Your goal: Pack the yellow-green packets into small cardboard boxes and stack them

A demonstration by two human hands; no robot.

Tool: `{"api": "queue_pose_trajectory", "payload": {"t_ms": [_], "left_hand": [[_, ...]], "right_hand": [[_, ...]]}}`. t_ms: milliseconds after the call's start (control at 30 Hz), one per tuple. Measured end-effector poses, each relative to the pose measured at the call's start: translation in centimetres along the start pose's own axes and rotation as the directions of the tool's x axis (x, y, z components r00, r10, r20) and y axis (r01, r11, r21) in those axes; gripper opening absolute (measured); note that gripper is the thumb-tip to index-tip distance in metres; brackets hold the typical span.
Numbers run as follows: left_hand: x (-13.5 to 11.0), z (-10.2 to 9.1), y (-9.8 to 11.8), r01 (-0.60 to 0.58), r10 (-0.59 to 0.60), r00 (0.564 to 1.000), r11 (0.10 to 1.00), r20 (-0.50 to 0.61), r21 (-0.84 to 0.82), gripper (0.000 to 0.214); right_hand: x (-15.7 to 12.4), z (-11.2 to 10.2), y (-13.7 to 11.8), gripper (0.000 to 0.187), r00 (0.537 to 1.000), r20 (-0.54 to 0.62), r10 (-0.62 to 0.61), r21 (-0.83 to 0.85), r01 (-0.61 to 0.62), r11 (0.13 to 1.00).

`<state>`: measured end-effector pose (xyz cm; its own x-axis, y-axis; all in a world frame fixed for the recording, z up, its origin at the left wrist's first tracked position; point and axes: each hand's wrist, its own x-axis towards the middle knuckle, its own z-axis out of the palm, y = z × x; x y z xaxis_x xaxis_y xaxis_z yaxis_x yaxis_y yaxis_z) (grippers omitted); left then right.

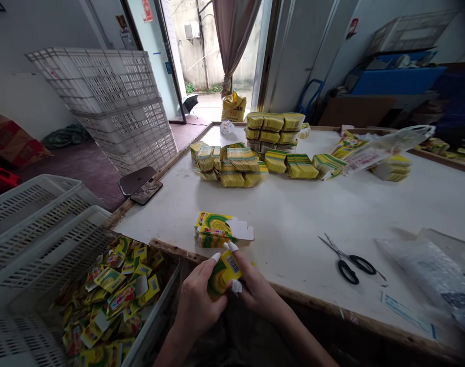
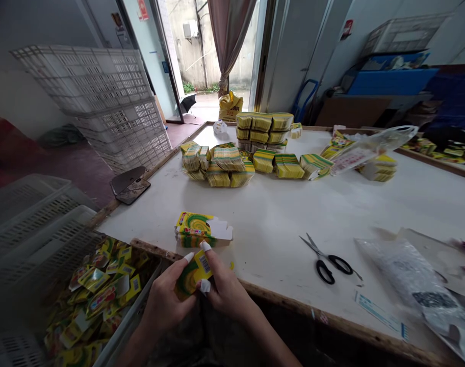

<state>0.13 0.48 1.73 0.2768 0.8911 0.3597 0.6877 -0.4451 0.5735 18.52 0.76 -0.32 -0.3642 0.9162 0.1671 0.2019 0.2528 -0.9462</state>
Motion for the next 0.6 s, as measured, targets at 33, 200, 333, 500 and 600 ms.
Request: {"api": "queue_pose_trajectory", "payload": {"t_ms": [33,200,333,500,600], "left_hand": [[0.0,0.1,0.0,0.003,-0.003,1.0,1.0,-0.009,-0.001,0.052],[0.0,0.8,0.2,0.04,-0.04,0.999,0.993,-0.003,-0.109,0.057],[0.1,1.1,0.2,0.025,-0.029,0.998,0.997,-0.057,-0.074,0.059],[-0.3,1.1,-0.2,0.06,-0.062,0.995,0.998,-0.078,-0.033,0.058],[-0.6,1.2,-0.1,0.091,-0.095,0.994,0.993,-0.062,-0.072,0.057]], "right_hand": [[0.0,0.1,0.2,0.077,1.0,-0.011,0.018,0.043,-0.017,0.999],[-0.1,0.2,0.8,0.069,0.993,-0.053,0.101,0.331,-0.078,0.94],[0.3,0.7,0.5,0.063,0.974,-0.189,0.122,0.217,-0.079,0.973],[0.7,1.1,0.2,0.063,0.975,-0.184,0.128,0.155,-0.1,0.983],[0.4,1.5,0.1,0.066,0.98,-0.153,0.127,0.205,-0.094,0.974]]}}
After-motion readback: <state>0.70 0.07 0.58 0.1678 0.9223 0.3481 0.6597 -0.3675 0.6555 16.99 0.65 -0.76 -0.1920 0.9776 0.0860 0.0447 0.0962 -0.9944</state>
